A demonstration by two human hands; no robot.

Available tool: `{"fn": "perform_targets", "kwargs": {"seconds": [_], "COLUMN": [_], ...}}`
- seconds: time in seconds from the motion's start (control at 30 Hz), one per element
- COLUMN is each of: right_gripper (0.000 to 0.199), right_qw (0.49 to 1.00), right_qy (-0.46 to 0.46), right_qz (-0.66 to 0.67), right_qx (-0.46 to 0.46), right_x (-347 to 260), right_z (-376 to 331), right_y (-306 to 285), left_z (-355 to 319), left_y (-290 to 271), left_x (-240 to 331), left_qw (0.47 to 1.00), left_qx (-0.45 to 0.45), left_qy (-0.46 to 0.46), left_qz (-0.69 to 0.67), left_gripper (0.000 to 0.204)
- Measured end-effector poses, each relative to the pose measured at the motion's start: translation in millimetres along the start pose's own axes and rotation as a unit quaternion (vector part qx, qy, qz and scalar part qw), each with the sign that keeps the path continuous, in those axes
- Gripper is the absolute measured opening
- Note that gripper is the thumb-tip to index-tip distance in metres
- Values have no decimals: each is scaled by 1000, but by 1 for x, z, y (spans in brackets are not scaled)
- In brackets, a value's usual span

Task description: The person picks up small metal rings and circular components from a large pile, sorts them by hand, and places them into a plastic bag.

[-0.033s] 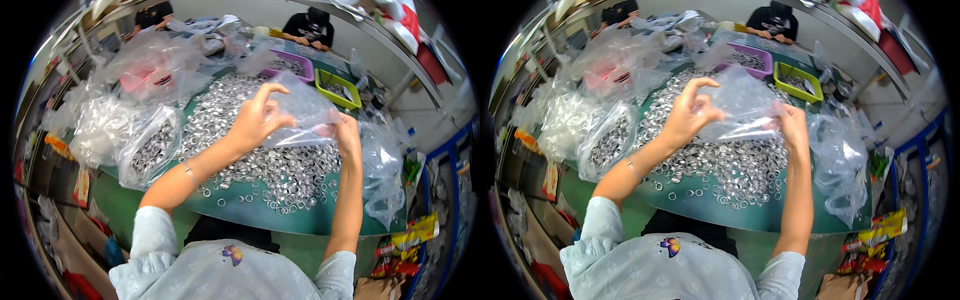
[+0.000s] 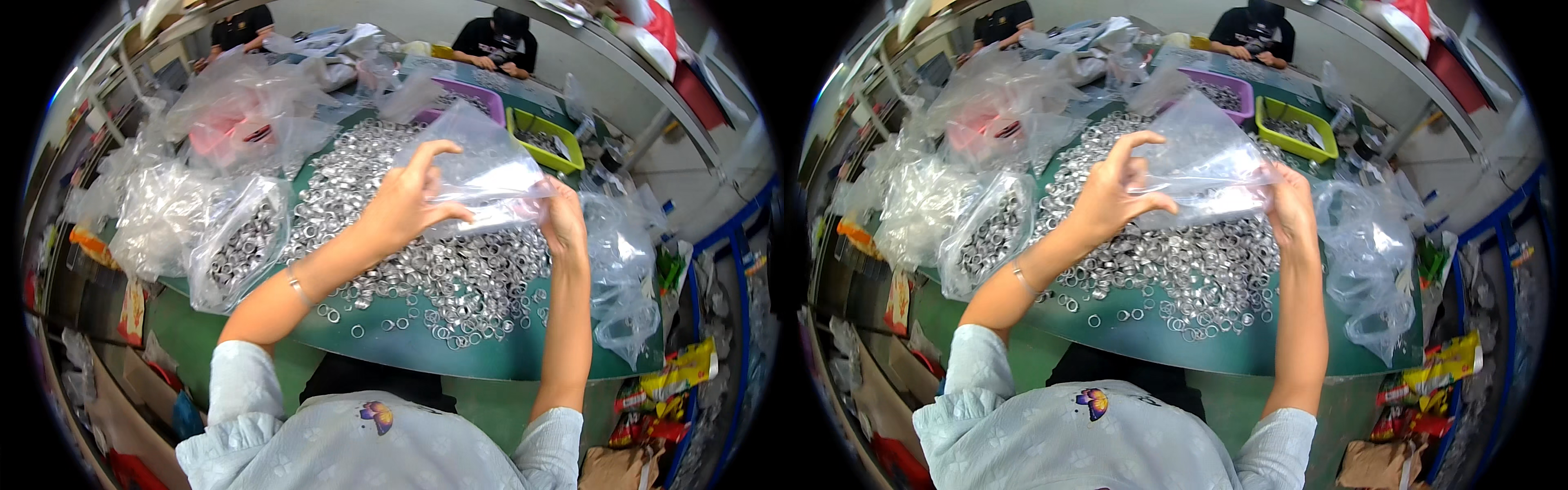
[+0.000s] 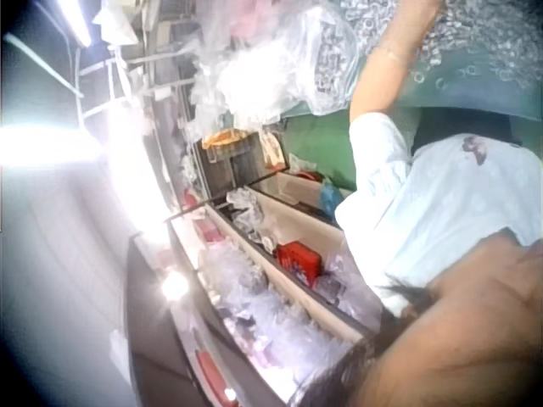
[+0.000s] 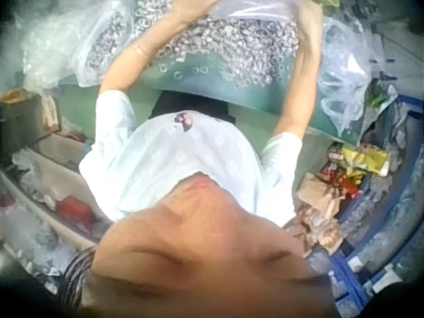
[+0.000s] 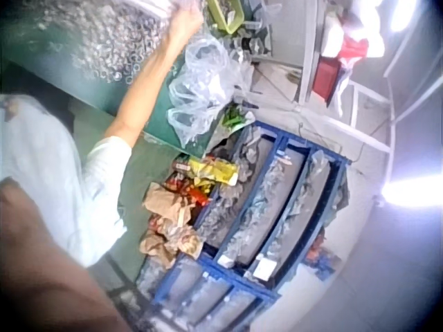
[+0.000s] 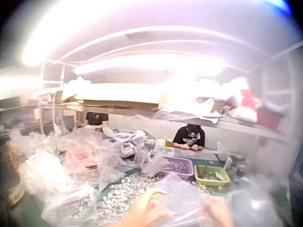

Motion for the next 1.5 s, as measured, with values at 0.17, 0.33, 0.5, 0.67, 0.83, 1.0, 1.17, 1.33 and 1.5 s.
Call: {"fn": "perform_targets", "kwargs": {"seconds": [0.17,0.33,0.5,0.67,0.83,1.0,1.17,1.33,1.5], "right_gripper": [18,18,26,30,25,10,25,17,18], "right_qw": [928,834,892,908,839,980,974,981,978], "right_qy": [64,85,149,144,108,94,45,-14,-59], "right_qz": [367,462,386,381,379,158,147,58,62], "right_qx": [-5,-288,-184,-97,-376,-75,-168,-186,-188], "right_x": [5,7,40,30,37,23,22,-3,1], "right_z": [-36,-36,-24,-29,-10,-8,37,67,111], "right_y": [35,53,39,69,75,99,127,154,190], "left_z": [0,-14,-27,-43,-16,-15,-4,18,22], "left_y": [-18,-6,14,16,-17,-40,-54,-111,-175], "left_x": [-45,-81,-81,-81,-77,-87,-77,-88,-105], "left_qw": [992,911,637,680,616,701,962,954,928], "left_qx": [-23,139,170,30,167,61,-146,45,219], "left_qy": [-38,-230,-368,-371,-291,-305,-183,-169,-133], "left_qz": [120,-312,-656,-632,-713,-642,-139,-242,-270], "left_gripper": [12,18,17,10,9,16,41,17,15]}}
Point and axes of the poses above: each hand's wrist, its own z-axis towards the middle knuckle, its own y-axis out of the palm, x = y × z, the point moved 9 cm from there along z, towards the middle knuckle, and after that the axes turned 6 degrees about y, right-handed, at the moved point
